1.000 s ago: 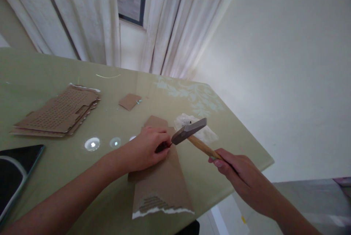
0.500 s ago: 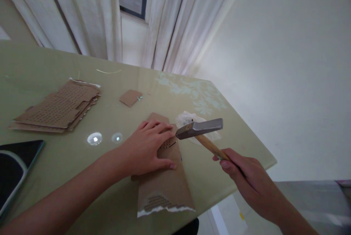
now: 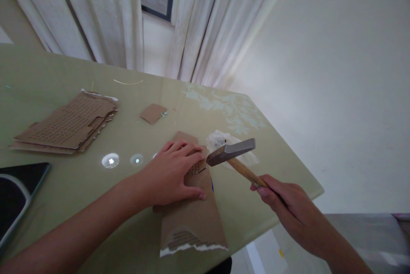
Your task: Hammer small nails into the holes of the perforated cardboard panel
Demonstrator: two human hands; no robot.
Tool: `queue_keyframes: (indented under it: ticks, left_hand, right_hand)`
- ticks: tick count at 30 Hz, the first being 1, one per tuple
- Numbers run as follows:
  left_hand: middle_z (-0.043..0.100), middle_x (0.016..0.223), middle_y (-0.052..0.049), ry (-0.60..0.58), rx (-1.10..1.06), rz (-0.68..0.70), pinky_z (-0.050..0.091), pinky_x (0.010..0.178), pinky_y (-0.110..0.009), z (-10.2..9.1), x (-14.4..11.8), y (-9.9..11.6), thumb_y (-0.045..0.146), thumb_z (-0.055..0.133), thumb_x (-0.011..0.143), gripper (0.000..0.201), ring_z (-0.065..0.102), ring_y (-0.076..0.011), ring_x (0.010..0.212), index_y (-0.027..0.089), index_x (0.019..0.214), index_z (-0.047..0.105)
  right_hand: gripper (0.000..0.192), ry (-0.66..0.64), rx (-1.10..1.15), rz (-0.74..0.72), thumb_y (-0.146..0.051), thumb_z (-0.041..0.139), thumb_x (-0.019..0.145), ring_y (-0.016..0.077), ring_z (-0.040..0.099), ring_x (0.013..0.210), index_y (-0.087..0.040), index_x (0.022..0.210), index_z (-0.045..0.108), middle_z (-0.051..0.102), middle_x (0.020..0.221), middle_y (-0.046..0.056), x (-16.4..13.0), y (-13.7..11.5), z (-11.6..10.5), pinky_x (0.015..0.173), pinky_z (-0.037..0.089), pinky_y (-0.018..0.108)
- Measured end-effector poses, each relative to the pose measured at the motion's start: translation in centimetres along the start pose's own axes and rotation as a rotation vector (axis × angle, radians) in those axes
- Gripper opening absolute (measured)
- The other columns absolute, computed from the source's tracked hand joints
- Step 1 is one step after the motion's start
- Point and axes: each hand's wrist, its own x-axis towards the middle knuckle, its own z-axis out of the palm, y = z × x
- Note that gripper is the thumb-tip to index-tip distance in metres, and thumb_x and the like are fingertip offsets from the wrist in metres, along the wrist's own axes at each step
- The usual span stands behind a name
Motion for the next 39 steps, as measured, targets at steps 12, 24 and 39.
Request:
queue_keyframes:
  ticks: [12,24,39]
  left_hand:
    - [0.063,0.165,-0.008,0.003,0.019,-0.001,0.039,0.125,-0.061,-0.2,-0.1,0.1,0.069,0.090,0.082,0.080,0.054,-0.0405,0.149,0.028,0.148,0.069]
    - [0.064,0.164,-0.008,0.008,0.000,-0.004,0.038,0.125,-0.060,-0.2,0.0,0.2,0.069,0.090,0.083,0.079,0.054,-0.0401,0.149,0.029,0.148,0.069]
    - [0.066,0.162,-0.010,0.014,0.037,0.007,0.042,0.123,-0.062,0.0,0.0,0.1,0.071,0.090,0.083,0.083,0.056,-0.0409,0.146,0.027,0.150,0.068]
  right_hand:
    - [0.045,-0.078,-0.001,0.035,-0.055,0.041,0.120,0.0198,0.067,0.069,-0.026,0.092,0.062,0.066,0.074,-0.001,-0.4,0.5,1.1,0.067,0.042,0.032]
    - [0.045,-0.056,-0.002,0.005,-0.053,0.038,0.121,0.0197,0.067,0.070,-0.025,0.094,0.062,0.066,0.077,-0.001,-0.1,1.4,2.7,0.067,0.042,0.032]
    - [0.044,0.033,0.114,-0.032,-0.052,0.048,0.118,0.0168,0.063,0.065,-0.023,0.092,0.067,0.062,0.072,-0.002,-0.2,1.7,4.5,0.064,0.041,0.029]
